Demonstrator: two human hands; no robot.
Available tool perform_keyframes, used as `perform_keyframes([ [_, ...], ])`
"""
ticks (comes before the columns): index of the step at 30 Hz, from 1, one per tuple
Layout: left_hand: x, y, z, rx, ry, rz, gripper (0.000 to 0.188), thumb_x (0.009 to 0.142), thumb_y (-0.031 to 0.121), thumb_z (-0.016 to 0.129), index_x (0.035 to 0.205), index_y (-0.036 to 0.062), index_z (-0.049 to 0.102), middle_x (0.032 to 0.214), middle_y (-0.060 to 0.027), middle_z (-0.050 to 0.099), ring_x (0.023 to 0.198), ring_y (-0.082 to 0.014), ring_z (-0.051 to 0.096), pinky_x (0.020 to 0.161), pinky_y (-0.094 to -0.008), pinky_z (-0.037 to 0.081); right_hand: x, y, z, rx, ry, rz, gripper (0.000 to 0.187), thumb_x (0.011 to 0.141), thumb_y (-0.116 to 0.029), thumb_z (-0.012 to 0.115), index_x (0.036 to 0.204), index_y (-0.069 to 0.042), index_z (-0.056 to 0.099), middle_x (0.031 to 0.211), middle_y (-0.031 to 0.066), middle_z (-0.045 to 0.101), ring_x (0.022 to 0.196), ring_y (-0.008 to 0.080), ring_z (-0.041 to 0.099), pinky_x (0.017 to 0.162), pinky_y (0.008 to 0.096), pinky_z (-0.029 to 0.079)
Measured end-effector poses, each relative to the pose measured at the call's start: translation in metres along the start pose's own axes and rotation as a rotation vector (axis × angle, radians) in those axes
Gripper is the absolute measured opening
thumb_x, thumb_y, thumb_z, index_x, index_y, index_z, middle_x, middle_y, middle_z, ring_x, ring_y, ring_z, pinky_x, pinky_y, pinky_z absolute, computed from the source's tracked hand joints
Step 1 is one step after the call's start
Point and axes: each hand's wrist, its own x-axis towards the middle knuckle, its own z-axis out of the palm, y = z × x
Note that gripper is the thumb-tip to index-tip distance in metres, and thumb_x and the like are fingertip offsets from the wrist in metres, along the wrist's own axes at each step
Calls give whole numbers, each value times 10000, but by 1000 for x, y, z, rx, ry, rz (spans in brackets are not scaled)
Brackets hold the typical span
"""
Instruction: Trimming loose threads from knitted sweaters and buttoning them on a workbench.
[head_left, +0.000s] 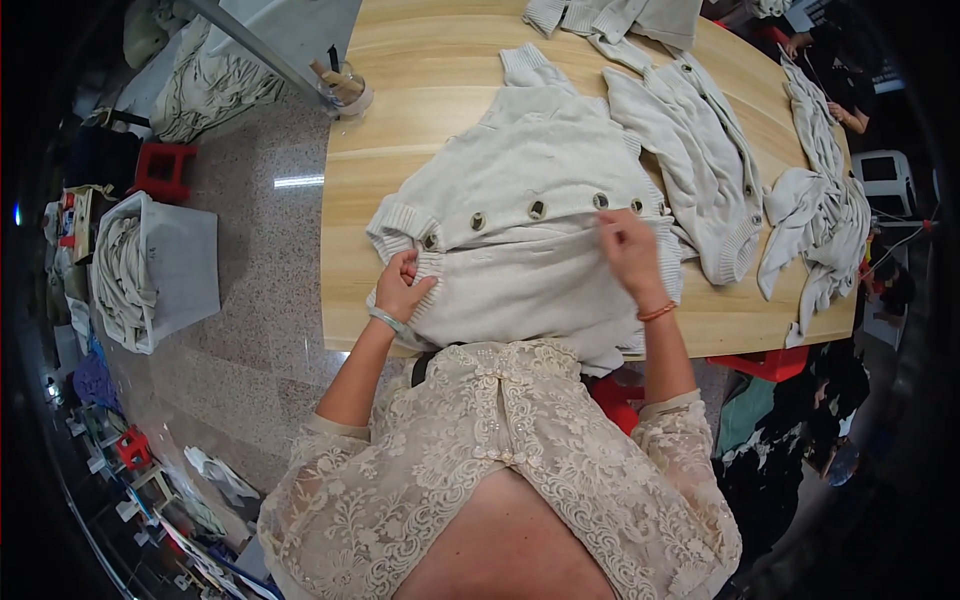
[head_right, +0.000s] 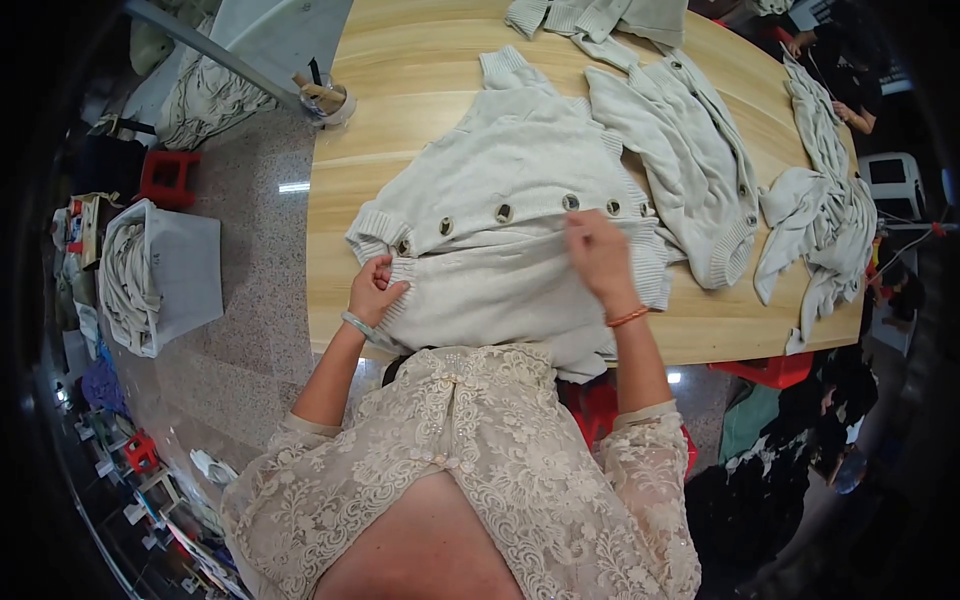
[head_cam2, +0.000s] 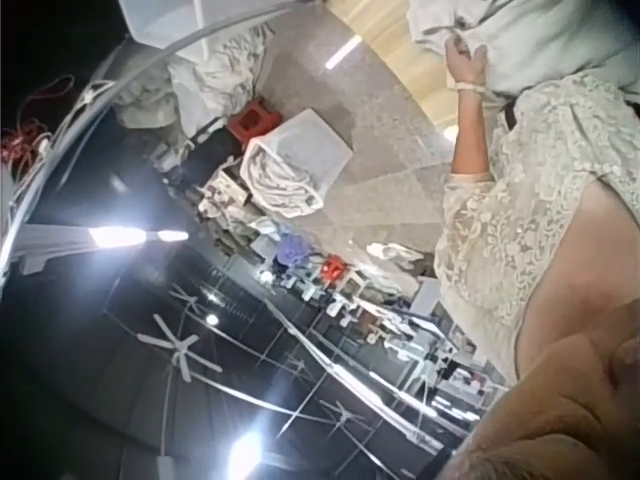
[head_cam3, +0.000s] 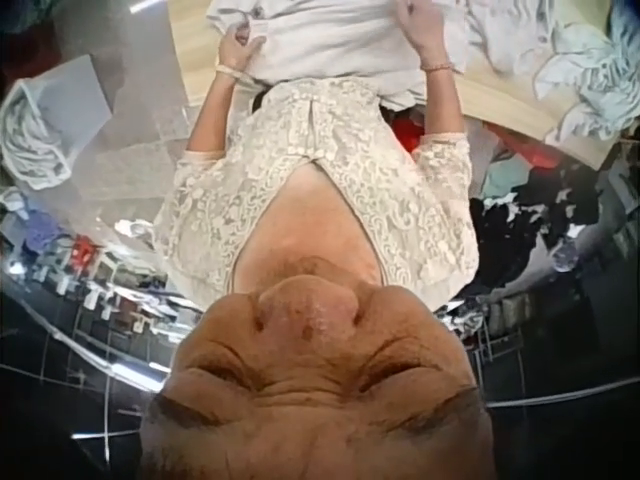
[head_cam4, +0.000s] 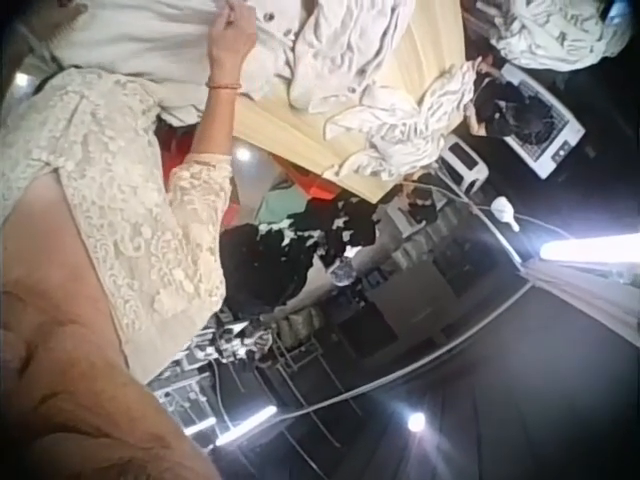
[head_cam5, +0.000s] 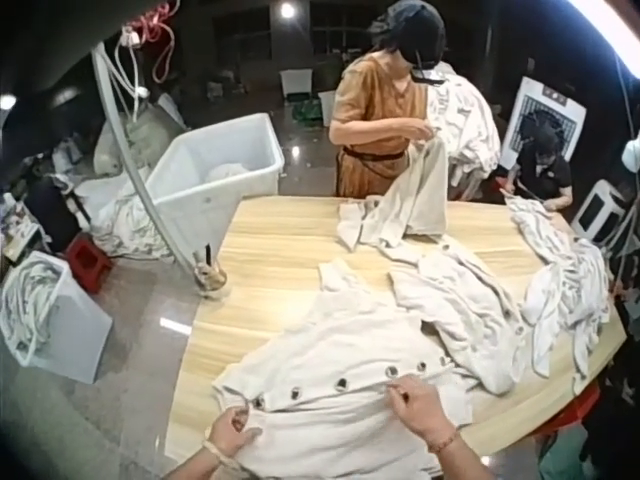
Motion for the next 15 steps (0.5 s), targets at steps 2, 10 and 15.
perform_keyframes([
  [2, 0, 0, 3, -34, 48, 68, 481, 747, 100, 763, 1163, -15, 549, 773, 45, 529, 659, -25, 460, 604, -175, 421, -6, -28, 46, 73, -211, -118, 163, 849, -161, 588, 935, -47, 667, 911, 130, 651, 805, 288, 635, 718, 358, 509],
  [10, -33, 20, 6, -194, -35, 257, 131, 825, 25, 661, 948, 7, 619, 797, 4, 587, 687, -56, 508, 644, -209, 438, -30, -70, 159, 294, -534, -101, 326, 777, -144, 652, 1092, -62, 639, 1017, 158, 632, 932, 339, 608, 813, 393, 489],
  [15, -38, 8, 4, -700, -8, 24, 125, 852, 14, 658, 974, 9, 629, 890, -3, 634, 794, -58, 580, 722, -195, 472, -23, -73, 148, 496, -679, 57, 229, 814, -136, 687, 989, 9, 661, 726, 30, 607, 634, 84, 516, 587, 253, 436],
])
